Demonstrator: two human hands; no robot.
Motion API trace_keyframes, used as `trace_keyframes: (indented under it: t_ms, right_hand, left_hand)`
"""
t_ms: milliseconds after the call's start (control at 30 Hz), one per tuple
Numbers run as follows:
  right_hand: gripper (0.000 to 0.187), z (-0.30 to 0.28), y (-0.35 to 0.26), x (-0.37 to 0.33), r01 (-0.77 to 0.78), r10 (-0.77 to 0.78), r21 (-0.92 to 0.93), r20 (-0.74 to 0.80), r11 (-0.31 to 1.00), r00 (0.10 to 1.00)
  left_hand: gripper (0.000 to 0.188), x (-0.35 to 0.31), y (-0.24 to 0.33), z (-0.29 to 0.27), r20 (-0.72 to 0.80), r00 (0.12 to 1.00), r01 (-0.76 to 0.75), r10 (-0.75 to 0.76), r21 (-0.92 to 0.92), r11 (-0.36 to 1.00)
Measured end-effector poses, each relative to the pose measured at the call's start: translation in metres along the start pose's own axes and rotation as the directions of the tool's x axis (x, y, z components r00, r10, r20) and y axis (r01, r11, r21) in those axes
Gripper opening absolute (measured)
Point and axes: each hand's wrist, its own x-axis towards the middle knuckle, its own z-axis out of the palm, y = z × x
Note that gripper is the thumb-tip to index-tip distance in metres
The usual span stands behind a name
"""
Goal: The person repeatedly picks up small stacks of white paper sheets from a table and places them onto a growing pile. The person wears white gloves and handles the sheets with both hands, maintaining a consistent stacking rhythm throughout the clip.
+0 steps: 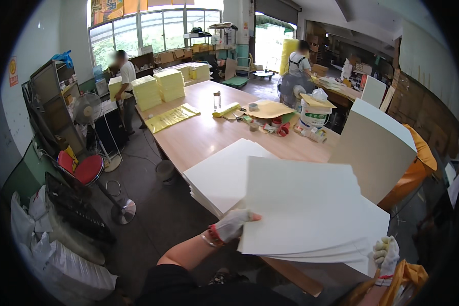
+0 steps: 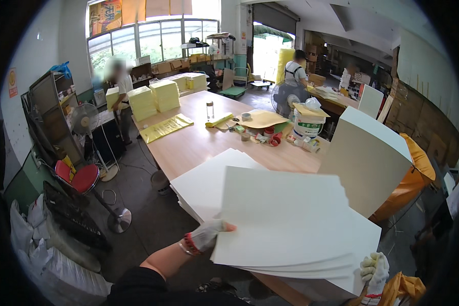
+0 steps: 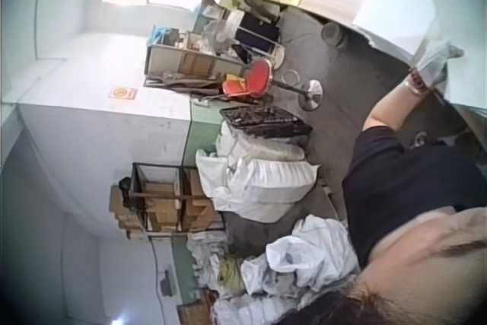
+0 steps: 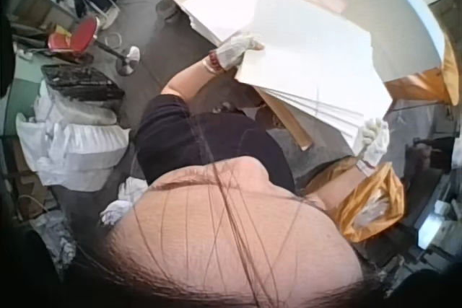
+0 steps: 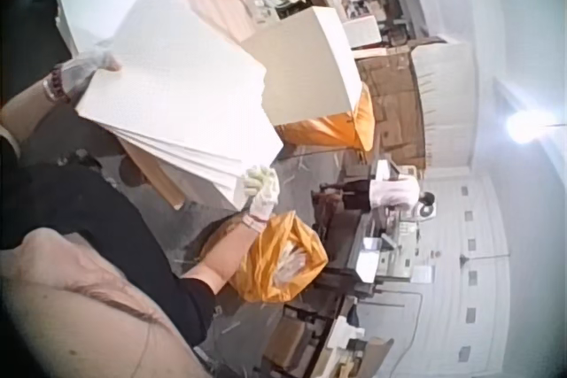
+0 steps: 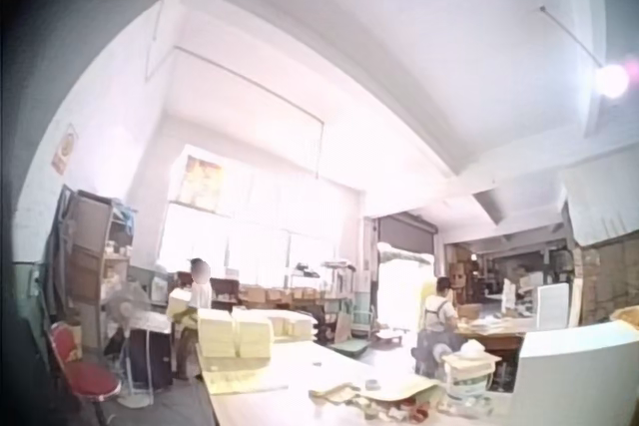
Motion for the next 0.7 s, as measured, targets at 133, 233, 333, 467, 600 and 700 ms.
trace_keyframes:
  t_ms: [133,233,333,467,600,700]
  right_hand:
    - [0.035,0.01,-0.013,-0.002,-0.064,0.061,0.044,0.073,0.997,0.996]
    - [0.038,0.004,-0.007,-0.003,-0.04,0.04,-0.012,0.014,0.999,0.999]
    - [0.041,0.002,-0.004,-0.001,-0.011,0.011,-0.034,0.016,0.999,1.0]
    - [0.04,0.009,-0.01,-0.007,-0.034,0.034,0.002,-0.019,0.999,0.999]
    - [0.037,0.002,-0.006,0.0,-0.058,0.057,0.03,0.012,0.998,0.998]
    - [0.032,0.004,-0.009,-0.006,-0.058,0.058,-0.008,0.039,0.998,0.998]
  left_hand:
    - [0.046,-0.024,0.014,-0.055,-0.146,0.965,-0.221,0.219,0.001,0.975]
    - [0.044,-0.018,0.018,-0.087,-0.254,0.899,-0.387,0.356,-0.086,0.918]
    - [0.041,-0.008,0.029,-0.106,-0.337,0.829,-0.503,0.446,-0.101,0.858]
    - [0.041,0.028,0.018,-0.165,-0.391,0.828,-0.499,0.402,-0.188,0.846]
    - [0.037,0.068,-0.003,-0.208,-0.585,0.784,-0.349,0.206,-0.142,0.926]
    - [0.035,0.07,-0.001,-0.207,-0.592,0.787,-0.296,0.173,-0.117,0.948]
